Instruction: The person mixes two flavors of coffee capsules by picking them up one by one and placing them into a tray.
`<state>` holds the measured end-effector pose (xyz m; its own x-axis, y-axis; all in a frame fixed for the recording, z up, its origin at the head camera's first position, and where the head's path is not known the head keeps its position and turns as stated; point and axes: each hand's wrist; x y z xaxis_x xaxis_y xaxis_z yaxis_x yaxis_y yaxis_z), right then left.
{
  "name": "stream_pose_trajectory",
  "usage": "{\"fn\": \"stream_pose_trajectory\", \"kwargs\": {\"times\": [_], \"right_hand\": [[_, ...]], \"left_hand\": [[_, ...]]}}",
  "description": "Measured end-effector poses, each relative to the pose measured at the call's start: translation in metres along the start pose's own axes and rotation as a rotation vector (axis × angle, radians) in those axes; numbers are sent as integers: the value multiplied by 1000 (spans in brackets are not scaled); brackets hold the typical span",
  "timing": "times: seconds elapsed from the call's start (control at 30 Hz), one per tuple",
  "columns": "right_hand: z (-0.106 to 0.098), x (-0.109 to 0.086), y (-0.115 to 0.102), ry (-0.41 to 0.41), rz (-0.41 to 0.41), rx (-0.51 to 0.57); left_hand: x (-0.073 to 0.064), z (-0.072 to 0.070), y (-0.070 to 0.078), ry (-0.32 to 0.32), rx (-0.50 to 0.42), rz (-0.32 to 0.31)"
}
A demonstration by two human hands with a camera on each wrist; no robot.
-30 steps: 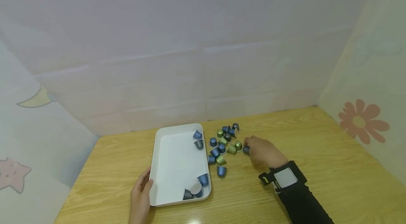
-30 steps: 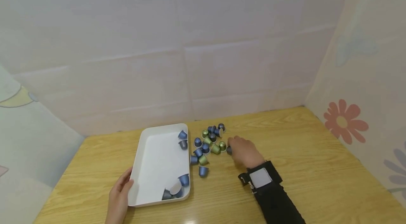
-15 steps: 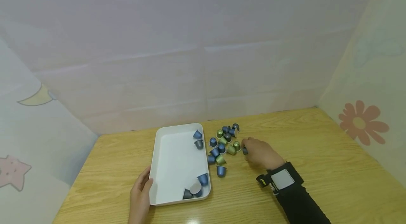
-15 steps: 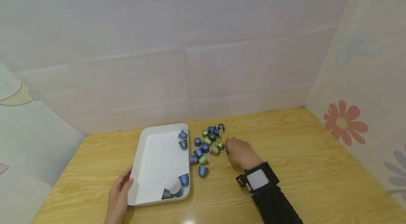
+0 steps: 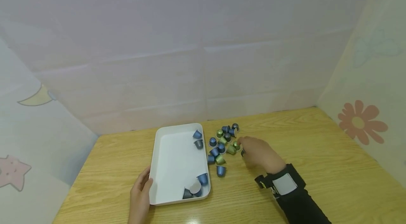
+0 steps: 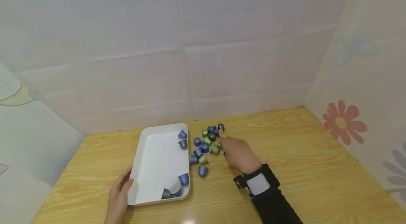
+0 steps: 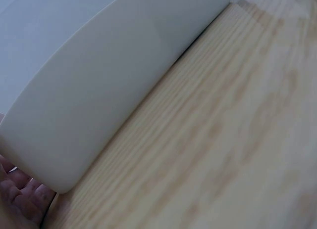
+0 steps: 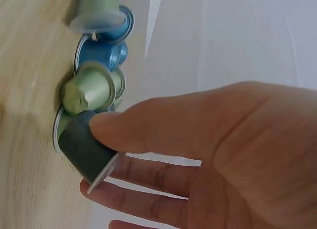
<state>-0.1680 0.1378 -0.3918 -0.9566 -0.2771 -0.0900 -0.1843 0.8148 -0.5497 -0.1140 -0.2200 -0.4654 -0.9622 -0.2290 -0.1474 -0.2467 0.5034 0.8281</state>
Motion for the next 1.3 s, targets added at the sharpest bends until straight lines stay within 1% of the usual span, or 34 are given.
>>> {"fn": "stream_pose_trajectory", "kwargs": {"times": [0.13,0.27,0.37,0.47,0.63,0.73,0.9,1.07,1.2,1.3], "right_hand": [[8,-2,-14,25,-59,-43],[13,-6,-29,27,-110,-40],[14,-8,-38,38,-165,-32],[15,-9,-46,55,-230,-49],[18,-9,-53,49,-313,-90],[20,-11,-57,51,-361,-103],[23,-13,-63,69,-445,-116],[29,-16,-72,53,-506,-135],[35,-17,-79,53,-585,-157],[39,-19,-84,50,-623,-170]], "left_hand": [[0,0,-1,-1,-8,8],[0,0,0,-5,-7,5],[-1,0,2,-8,-2,4],[-1,0,2,-10,-9,7],[0,0,2,-9,-13,8],[0,0,1,1,-1,4],[0,1,0,22,8,20],[0,1,-1,12,9,13],[0,0,-1,6,-2,13],[0,0,0,9,-8,18]]}}
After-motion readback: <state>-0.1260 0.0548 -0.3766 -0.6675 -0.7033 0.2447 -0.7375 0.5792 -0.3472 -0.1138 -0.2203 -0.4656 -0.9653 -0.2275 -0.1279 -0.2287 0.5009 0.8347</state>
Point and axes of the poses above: each hand's wrist, its own x-axis towards the middle knuckle, its own z-axis out of the palm, y = z × x, and after that the axes turned 15 degrees about x, right-handed
